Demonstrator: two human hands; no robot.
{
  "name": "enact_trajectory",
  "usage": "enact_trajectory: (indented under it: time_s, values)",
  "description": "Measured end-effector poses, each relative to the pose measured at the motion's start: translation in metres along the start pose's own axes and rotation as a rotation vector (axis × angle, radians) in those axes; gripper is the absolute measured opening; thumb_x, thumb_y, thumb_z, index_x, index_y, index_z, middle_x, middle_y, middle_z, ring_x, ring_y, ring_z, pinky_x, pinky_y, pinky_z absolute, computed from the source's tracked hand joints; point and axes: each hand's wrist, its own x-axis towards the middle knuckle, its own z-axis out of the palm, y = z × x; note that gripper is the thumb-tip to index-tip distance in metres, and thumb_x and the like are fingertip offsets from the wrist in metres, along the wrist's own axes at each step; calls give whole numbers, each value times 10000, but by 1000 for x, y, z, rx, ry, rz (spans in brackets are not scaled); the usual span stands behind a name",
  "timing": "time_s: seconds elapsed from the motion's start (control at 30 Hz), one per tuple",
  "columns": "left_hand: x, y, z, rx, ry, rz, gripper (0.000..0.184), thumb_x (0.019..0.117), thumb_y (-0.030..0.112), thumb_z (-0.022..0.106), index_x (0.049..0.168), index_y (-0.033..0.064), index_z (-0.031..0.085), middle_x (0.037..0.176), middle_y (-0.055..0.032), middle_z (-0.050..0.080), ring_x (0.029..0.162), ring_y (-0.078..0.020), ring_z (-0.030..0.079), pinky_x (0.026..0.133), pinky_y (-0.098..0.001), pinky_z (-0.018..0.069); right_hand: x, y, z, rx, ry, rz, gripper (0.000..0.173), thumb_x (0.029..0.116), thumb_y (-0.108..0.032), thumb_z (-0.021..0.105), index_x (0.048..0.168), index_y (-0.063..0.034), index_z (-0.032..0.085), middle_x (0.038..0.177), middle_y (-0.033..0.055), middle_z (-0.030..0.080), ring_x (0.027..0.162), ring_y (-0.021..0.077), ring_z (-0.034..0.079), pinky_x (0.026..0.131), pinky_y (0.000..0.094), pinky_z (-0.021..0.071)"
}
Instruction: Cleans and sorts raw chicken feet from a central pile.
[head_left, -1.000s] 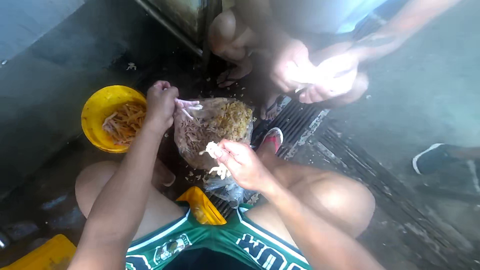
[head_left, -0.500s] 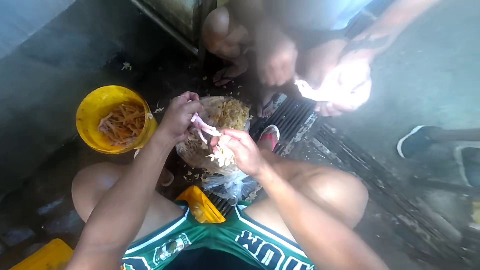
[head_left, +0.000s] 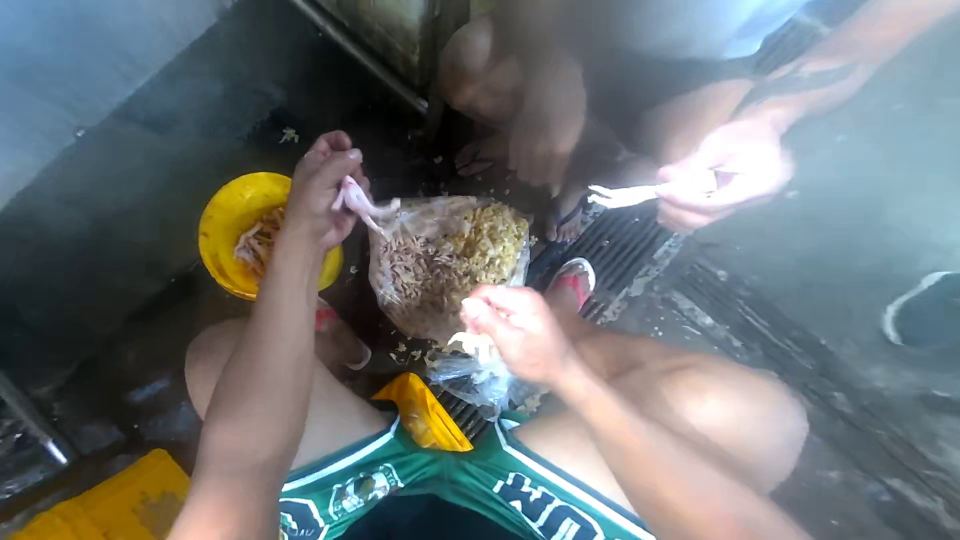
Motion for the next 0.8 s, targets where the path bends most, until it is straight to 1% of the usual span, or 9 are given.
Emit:
enact_trajectory:
  time_s: [0.07,0.17,0.4,0.5,0.53,0.6,0.63,0.7,0.8]
  values:
    - [-9,0,8,-50,-226,19,91,1018,184,535,1105,205,517,680,63,519,553,-82,524,531,-252,501,2,4,-7,110,53,19,269,1009,-176,513,809,-115,682,742,-45,656,701,42,632,663,236,556]
    - [-18,-2,18,-59,-373,1,201,973,290,672,1102,180,563,751,34,569,634,-101,578,600,-265,531,4,7,-9,274,83,-77,256,993,-169,514,804,-109,675,771,-6,655,720,94,636,675,277,559]
    - [-17,17,4,159,-356,24,214,962,279,693,1108,160,594,838,24,624,692,-95,613,633,-265,560,-3,6,-17,421,90,-52,224,981,-184,518,832,-121,673,800,8,642,728,109,630,654,282,556]
    - [-28,46,-15,701,-147,33,219,957,206,679,1137,114,596,824,23,641,638,-61,603,573,-235,546,-6,3,-25,542,83,-24,239,993,-178,479,869,-120,674,815,19,634,699,115,624,622,285,566]
    - [-32,57,-23,986,-19,15,265,958,240,709,1157,88,620,852,-26,655,660,-112,617,594,-303,558,-7,1,-29,569,89,-19,248,987,-164,455,882,-118,675,819,20,636,686,114,622,605,287,564]
    - [-33,65,-40,1368,285,-131,462,936,349,756,1257,43,627,1066,-212,683,924,-365,674,823,-600,553,-10,-3,-39,594,117,-24,265,959,-120,418,909,-105,679,824,26,640,653,111,617,559,280,553]
    - [-33,63,-52,1436,423,-205,581,916,412,770,1324,31,608,1181,-283,658,1085,-467,639,932,-700,488,-11,-5,-45,584,130,-26,269,943,-95,405,920,-101,672,833,27,641,645,112,614,542,278,549]
    - [-31,53,-60,1488,581,-288,717,905,509,748,1406,29,567,1322,-314,599,1265,-509,550,1043,-733,402,-13,-9,-56,557,171,-19,267,921,-61,398,929,-94,663,836,29,638,609,109,595,498,270,521]
    - [-22,31,-35,1468,488,-289,628,952,450,710,1382,11,577,1272,-332,609,1185,-515,592,980,-727,447,-13,-14,-71,559,215,-46,272,910,-49,373,927,-91,641,815,31,615,565,102,565,461,251,498]
